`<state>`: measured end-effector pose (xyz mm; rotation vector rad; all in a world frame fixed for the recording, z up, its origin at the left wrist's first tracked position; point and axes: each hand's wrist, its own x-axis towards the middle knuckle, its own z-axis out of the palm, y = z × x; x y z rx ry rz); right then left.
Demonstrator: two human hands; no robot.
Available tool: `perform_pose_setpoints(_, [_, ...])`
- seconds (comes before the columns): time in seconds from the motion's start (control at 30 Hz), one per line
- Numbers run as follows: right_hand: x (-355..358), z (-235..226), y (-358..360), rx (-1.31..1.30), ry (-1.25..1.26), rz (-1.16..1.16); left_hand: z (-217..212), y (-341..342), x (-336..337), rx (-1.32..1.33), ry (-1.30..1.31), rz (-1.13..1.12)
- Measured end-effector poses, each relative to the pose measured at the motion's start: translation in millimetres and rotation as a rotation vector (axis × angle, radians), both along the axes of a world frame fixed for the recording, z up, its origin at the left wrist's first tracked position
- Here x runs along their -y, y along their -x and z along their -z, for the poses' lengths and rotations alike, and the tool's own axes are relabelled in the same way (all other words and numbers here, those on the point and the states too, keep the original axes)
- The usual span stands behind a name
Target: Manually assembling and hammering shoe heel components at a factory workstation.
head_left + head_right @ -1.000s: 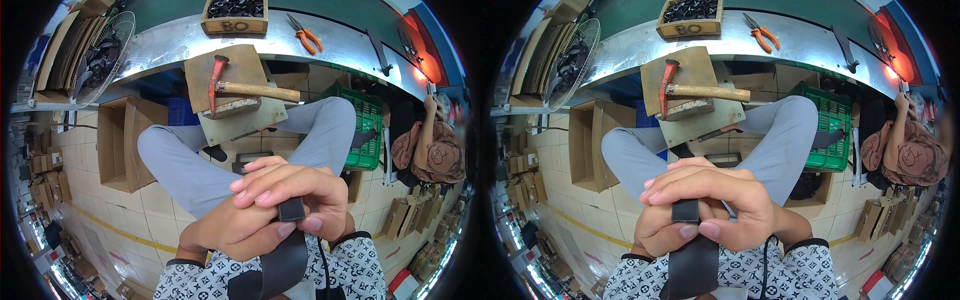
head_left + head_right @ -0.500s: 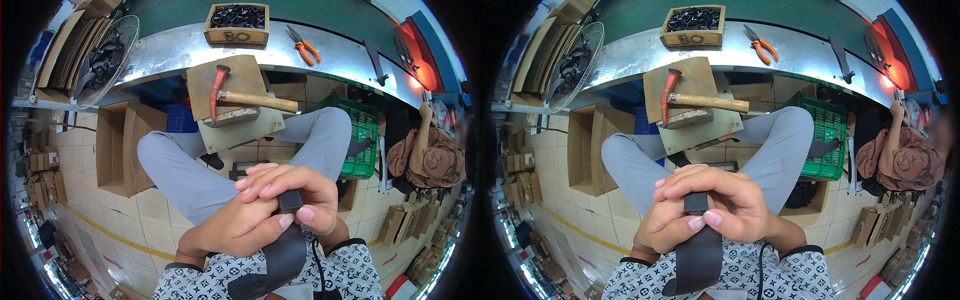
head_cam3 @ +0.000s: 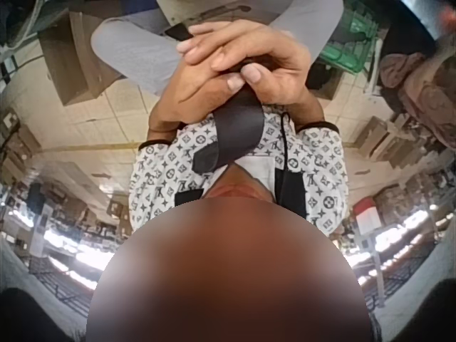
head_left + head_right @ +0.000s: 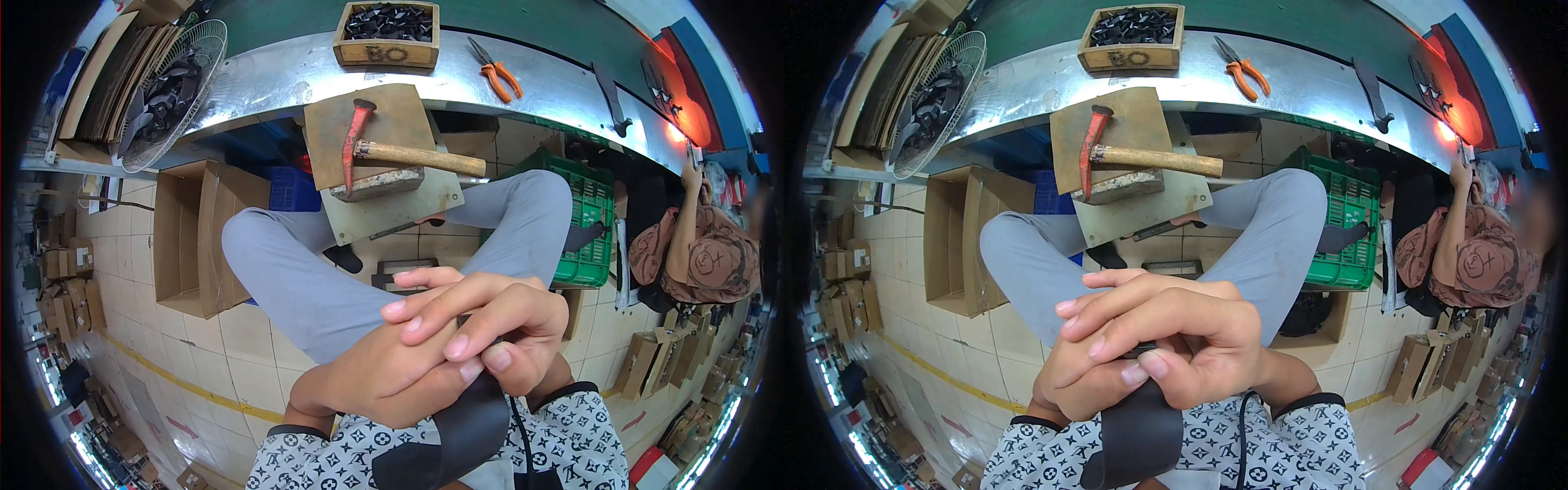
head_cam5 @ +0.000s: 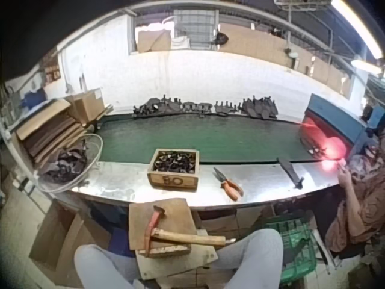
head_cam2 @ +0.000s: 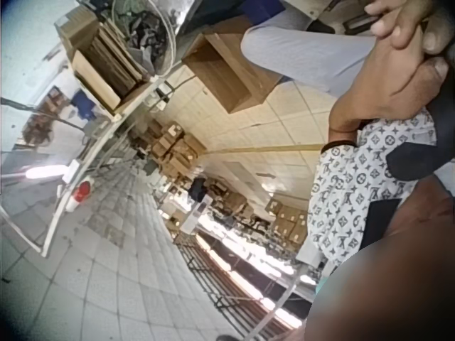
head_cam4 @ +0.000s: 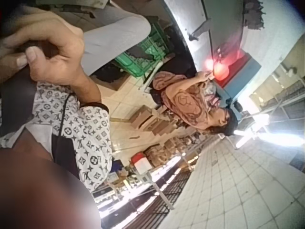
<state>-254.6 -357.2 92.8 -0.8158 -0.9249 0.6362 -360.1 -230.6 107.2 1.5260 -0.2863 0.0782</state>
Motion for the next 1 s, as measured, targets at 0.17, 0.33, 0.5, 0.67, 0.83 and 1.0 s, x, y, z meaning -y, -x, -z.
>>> perform_pose_setpoints(0.17, [-3, 7, -1, -0.028, -0.039, -0.055, -9, 2, 0, -0.108, 0.135, -0.021])
perform_pose_setpoints(0.33, [-8, 13, -5, -0.027, -0.063, -0.114, -17, 0, -2, -0.198, 0.242, -0.067])
perform_pose_setpoints(0.5, [0, 4, -4, -0.081, 0.031, -0.094, -9, -6, -8, -0.25, 0.325, 0.09])
perform_pose_setpoints(0.67, [2, -6, -2, -0.146, 0.101, -0.073, -8, -3, 1, -0.168, 0.343, -0.028])
perform_pose_setpoints(0.83, [1, -9, -3, -0.094, 0.111, -0.044, -4, -7, -2, -0.055, 0.116, -0.006])
perform_pose_setpoints(1.0, [4, -13, -4, -0.042, 0.135, -0.009, 1, -11, -5, -0.014, 0.066, 0.045])
